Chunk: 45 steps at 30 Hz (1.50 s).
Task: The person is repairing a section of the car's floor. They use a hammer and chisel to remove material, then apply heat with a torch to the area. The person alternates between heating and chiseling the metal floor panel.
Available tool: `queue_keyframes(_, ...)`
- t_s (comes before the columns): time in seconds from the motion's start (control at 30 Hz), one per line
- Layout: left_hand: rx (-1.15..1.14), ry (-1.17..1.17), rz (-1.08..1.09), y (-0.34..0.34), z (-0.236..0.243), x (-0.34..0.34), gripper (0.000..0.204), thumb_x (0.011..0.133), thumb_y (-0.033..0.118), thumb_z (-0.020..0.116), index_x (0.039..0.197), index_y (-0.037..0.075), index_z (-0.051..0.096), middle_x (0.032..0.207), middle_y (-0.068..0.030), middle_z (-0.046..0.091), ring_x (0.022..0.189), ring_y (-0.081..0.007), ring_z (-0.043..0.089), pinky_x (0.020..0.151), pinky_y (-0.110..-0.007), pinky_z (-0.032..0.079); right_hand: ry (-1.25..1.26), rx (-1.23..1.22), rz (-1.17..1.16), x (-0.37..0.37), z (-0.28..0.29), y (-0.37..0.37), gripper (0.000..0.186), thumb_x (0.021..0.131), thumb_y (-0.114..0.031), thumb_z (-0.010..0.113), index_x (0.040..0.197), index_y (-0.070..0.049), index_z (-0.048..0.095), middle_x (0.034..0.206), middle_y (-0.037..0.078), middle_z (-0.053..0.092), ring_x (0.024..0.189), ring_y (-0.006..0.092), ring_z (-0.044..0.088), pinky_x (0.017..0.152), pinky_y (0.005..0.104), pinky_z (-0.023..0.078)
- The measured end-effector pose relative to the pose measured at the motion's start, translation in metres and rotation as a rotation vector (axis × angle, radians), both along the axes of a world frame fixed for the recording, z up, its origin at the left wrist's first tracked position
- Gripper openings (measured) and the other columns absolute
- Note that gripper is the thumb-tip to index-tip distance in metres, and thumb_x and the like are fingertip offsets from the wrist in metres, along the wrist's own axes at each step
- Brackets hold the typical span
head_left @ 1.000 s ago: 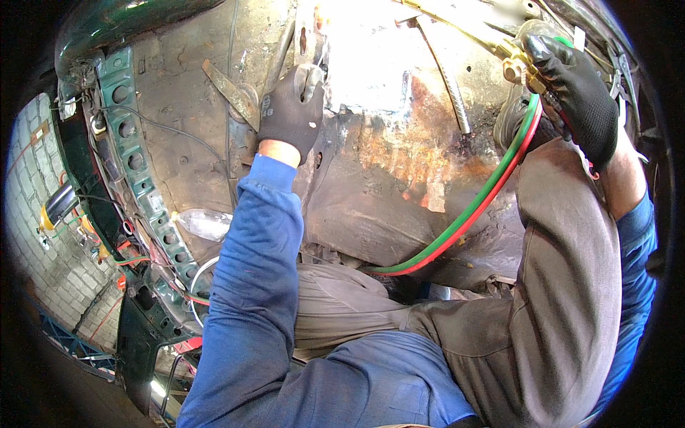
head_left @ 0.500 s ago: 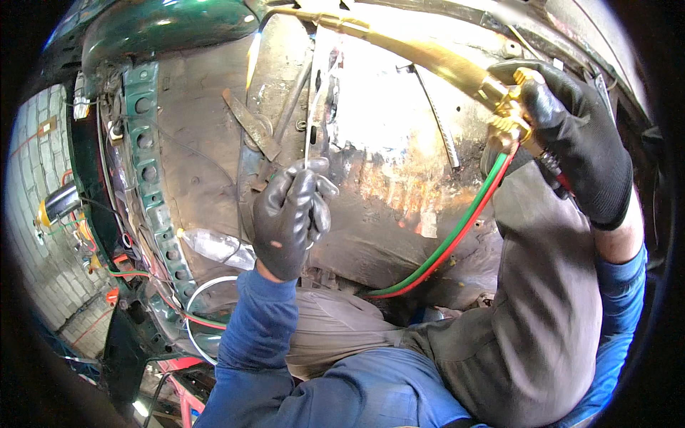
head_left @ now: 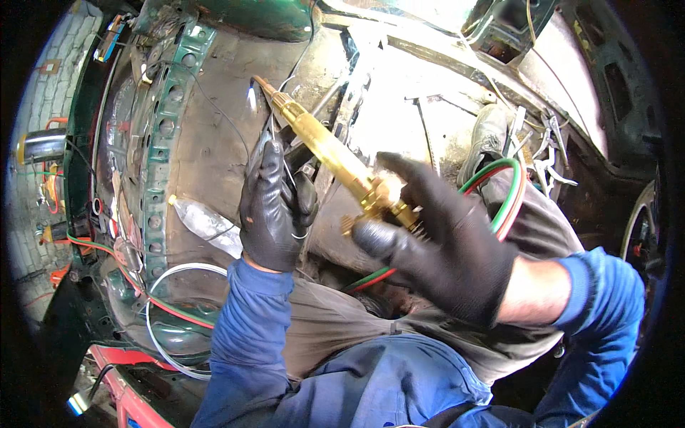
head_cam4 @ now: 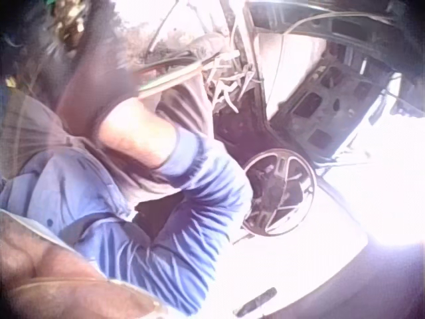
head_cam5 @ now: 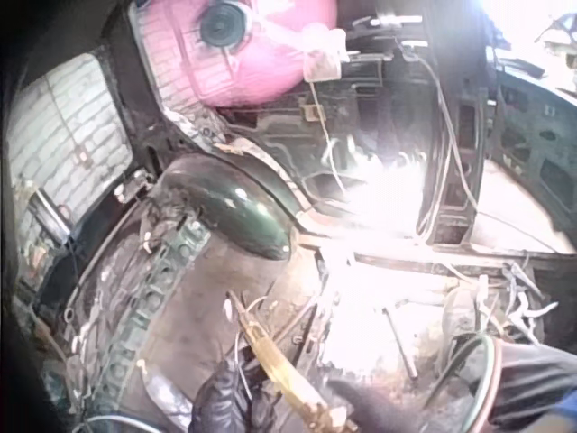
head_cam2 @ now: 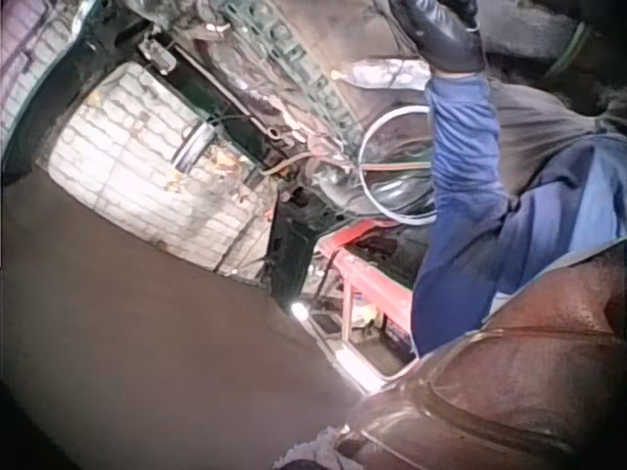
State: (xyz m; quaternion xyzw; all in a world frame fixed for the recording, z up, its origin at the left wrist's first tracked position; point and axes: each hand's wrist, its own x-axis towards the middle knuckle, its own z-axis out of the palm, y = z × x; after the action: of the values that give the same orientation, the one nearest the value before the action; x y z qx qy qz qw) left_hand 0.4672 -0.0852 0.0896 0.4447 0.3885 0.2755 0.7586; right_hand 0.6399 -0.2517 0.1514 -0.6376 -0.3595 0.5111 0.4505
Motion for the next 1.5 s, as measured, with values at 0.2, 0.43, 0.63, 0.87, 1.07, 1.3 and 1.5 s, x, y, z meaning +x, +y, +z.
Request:
queue_keyframes(0.2, 0.201, 0.091, -0.092, 0.010, 0.007, -0.040, 0.053, 0.114, 0.041, 0.049, 0.146, -0.002, 0.055, 0.110, -0.0114, 0.071, 0.099, -0.0166, 0.069, 0.084, -0.032, 0.058, -0.095, 0.210, 0.031, -0.082, -0.003, -0.010, 0.083, 0.102, -0.028, 0.076, 0.162, 0.005, 0.029, 0.139, 0.023, 0.060, 0.122, 0.0243, 0.064, 0.104, 0.0379, 0.053)
queue_keyframes(0.43, 0.164, 0.267, -0.087, 0.012, 0.041, -0.074, 0.057, 0.109, 0.049, 0.057, 0.137, 0.000, 0.065, 0.082, -0.0024, 0.066, 0.072, -0.0074, 0.060, 0.062, -0.025, 0.049, 0.345, -0.271, 0.446, -0.012, -0.090, 0.069, 0.061, 0.111, -0.054, 0.051, 0.129, 0.003, 0.066, 0.114, 0.017, 0.072, 0.094, 0.0253, 0.072, 0.083, 0.0350, 0.062)
queue_keyframes(0.63, 0.078, 0.249, -0.071, 0.022, 0.015, -0.089, 0.068, 0.105, 0.054, 0.060, 0.135, -0.007, 0.063, 0.077, -0.0066, 0.065, 0.062, -0.0123, 0.058, 0.056, -0.026, 0.045, -0.749, -0.742, 0.283, 0.125, -0.306, 0.113, 0.059, 0.099, -0.040, 0.065, 0.143, 0.000, 0.061, 0.148, 0.025, 0.061, 0.127, 0.0385, 0.067, 0.109, 0.0482, 0.053)
queue_keyframes(0.87, 0.196, 0.317, 0.000, 0.040, 0.002, -0.112, 0.077, 0.098, 0.060, 0.066, 0.128, -0.011, 0.062, 0.073, -0.0094, 0.064, 0.058, -0.0154, 0.059, 0.052, -0.028, 0.045, -0.703, -0.942, -0.411, 0.108, -0.379, 0.123, 0.063, 0.098, -0.041, 0.070, 0.144, -0.003, 0.051, 0.142, 0.025, 0.055, 0.135, 0.0401, 0.058, 0.109, 0.0505, 0.053)
queue_keyframes(1.07, 0.150, 0.230, 0.008, 0.060, -0.025, -0.101, 0.075, 0.103, 0.059, 0.062, 0.129, -0.012, 0.059, 0.072, -0.0106, 0.064, 0.055, -0.0152, 0.058, 0.048, -0.029, 0.045, -0.638, -0.832, -0.500, 0.122, -0.431, 0.109, 0.060, 0.096, -0.041, 0.071, 0.139, -0.003, 0.054, 0.134, 0.025, 0.065, 0.126, 0.0414, 0.065, 0.106, 0.0497, 0.054)
queue_keyframes(1.3, 0.001, -0.094, -0.025, 0.081, -0.046, -0.095, 0.062, 0.110, 0.045, 0.055, 0.139, -0.009, 0.050, 0.071, -0.0174, 0.064, 0.043, -0.0180, 0.052, 0.040, -0.031, 0.041, -0.281, -0.546, -0.871, 0.071, -0.390, 0.137, 0.048, 0.089, -0.031, 0.080, 0.121, -0.001, 0.060, 0.110, 0.024, 0.074, 0.106, 0.0414, 0.072, 0.095, 0.0478, 0.055)
queue_keyframes(1.5, 0.011, -0.170, -0.163, 0.094, -0.049, -0.101, 0.061, 0.112, 0.045, 0.051, 0.147, -0.005, 0.043, 0.068, -0.0162, 0.066, 0.035, -0.0182, 0.045, 0.034, -0.036, 0.037, 0.339, -0.157, -0.950, 0.012, -0.417, 0.168, 0.046, 0.099, -0.013, 0.068, 0.137, 0.009, 0.055, 0.126, 0.029, 0.070, 0.118, 0.0360, 0.069, 0.103, 0.0423, 0.052)
